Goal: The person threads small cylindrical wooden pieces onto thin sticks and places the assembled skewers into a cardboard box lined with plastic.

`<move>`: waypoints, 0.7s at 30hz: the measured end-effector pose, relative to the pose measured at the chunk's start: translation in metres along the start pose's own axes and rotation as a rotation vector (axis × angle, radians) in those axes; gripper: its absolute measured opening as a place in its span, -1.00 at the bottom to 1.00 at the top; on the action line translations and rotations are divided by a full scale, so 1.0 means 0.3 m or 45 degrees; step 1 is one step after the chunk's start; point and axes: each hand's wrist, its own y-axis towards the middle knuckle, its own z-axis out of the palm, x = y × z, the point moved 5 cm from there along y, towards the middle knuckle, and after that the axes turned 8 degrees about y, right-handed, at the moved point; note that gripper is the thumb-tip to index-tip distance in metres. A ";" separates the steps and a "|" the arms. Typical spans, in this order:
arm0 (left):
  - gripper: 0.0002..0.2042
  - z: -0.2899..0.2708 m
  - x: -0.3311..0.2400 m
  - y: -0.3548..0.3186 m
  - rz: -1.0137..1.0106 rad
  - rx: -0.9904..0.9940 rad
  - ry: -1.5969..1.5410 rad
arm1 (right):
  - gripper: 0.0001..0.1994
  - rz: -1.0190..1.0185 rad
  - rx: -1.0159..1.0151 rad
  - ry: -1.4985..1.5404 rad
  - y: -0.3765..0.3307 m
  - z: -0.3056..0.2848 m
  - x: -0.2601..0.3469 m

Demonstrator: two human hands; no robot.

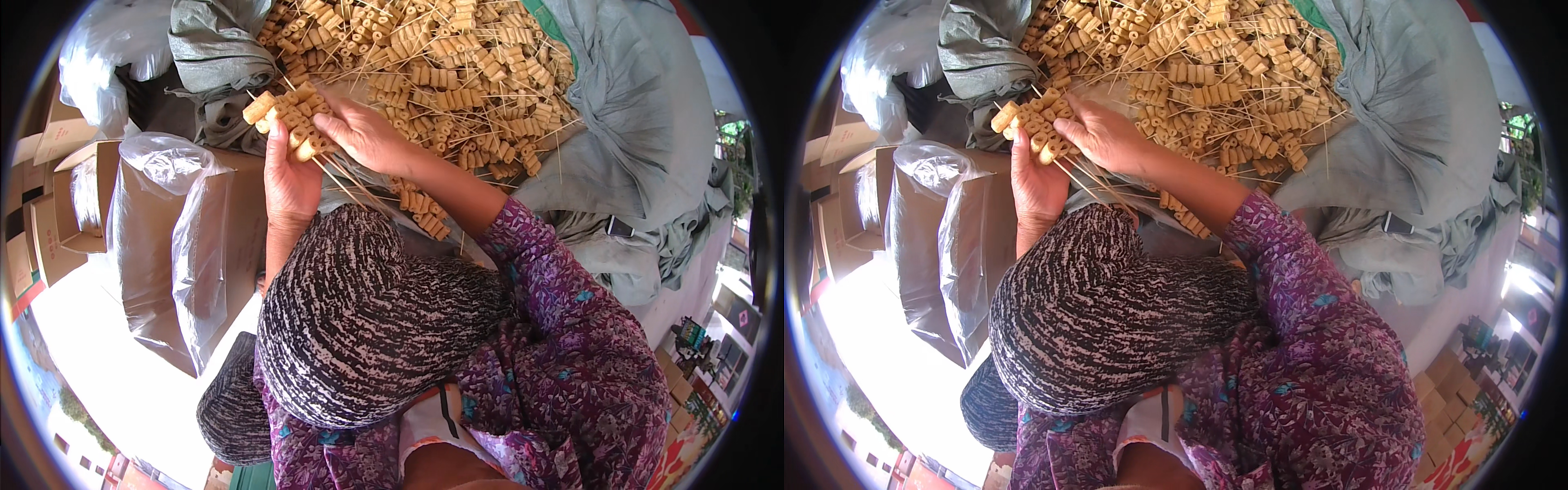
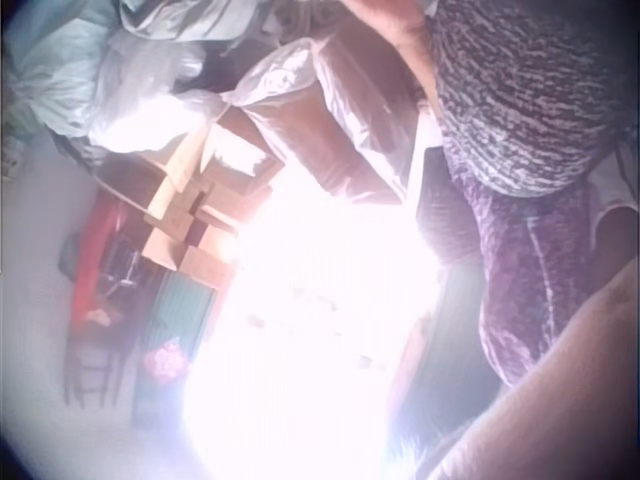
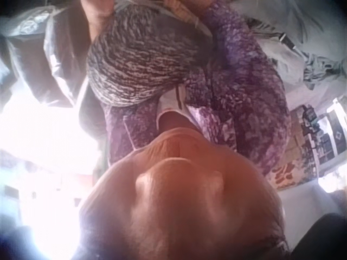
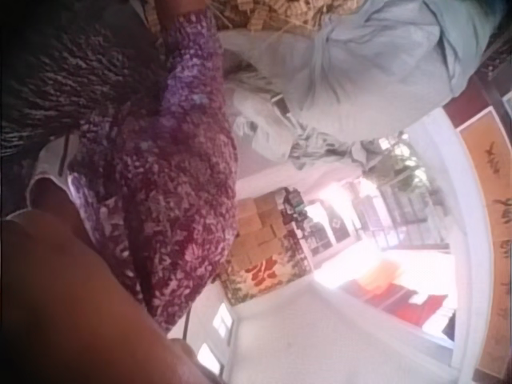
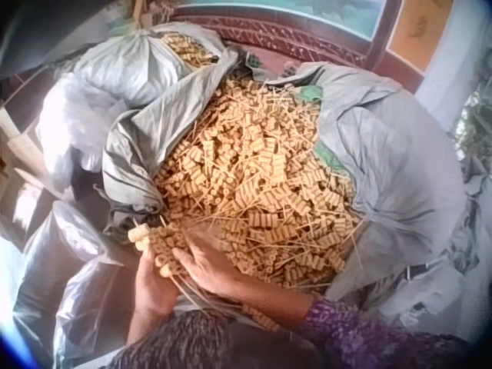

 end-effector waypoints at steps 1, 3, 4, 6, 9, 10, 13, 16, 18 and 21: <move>-0.45 0.000 0.001 0.002 0.007 -0.002 0.007 | -0.36 0.051 -0.004 0.006 -0.010 -0.017 -0.035; -0.43 -0.013 -0.002 0.003 0.037 -0.003 0.022 | -0.40 0.209 -0.001 0.011 -0.038 -0.084 -0.046; -0.42 -0.016 0.001 0.004 0.027 0.009 -0.016 | -0.47 0.328 0.021 -0.204 -0.046 -0.143 -0.057; -0.41 -0.027 -0.009 0.003 0.038 0.018 -0.084 | -0.58 0.163 -0.083 -0.898 -0.058 -0.238 -0.124; -0.38 -0.037 -0.004 0.000 0.032 0.028 -0.159 | -0.44 0.259 0.008 -1.571 -0.117 -0.407 -0.311; -0.38 -0.033 0.001 0.002 0.022 0.041 -0.178 | -0.38 0.356 0.011 -1.581 -0.154 -0.451 -0.338; -0.37 -0.018 -0.007 -0.005 0.013 0.085 -0.238 | -0.28 0.413 0.016 -1.598 -0.200 -0.531 -0.416; -0.36 -0.019 -0.014 -0.010 0.007 0.097 -0.265 | -0.44 0.205 -0.030 -1.676 -0.192 -0.521 -0.366; -0.36 -0.016 -0.012 -0.007 0.008 0.104 -0.273 | -0.52 0.083 -0.147 -1.565 -0.180 -0.507 -0.283; -0.35 -0.005 -0.012 -0.008 0.017 0.141 -0.256 | -0.68 0.039 -0.320 -1.105 -0.135 -0.447 -0.117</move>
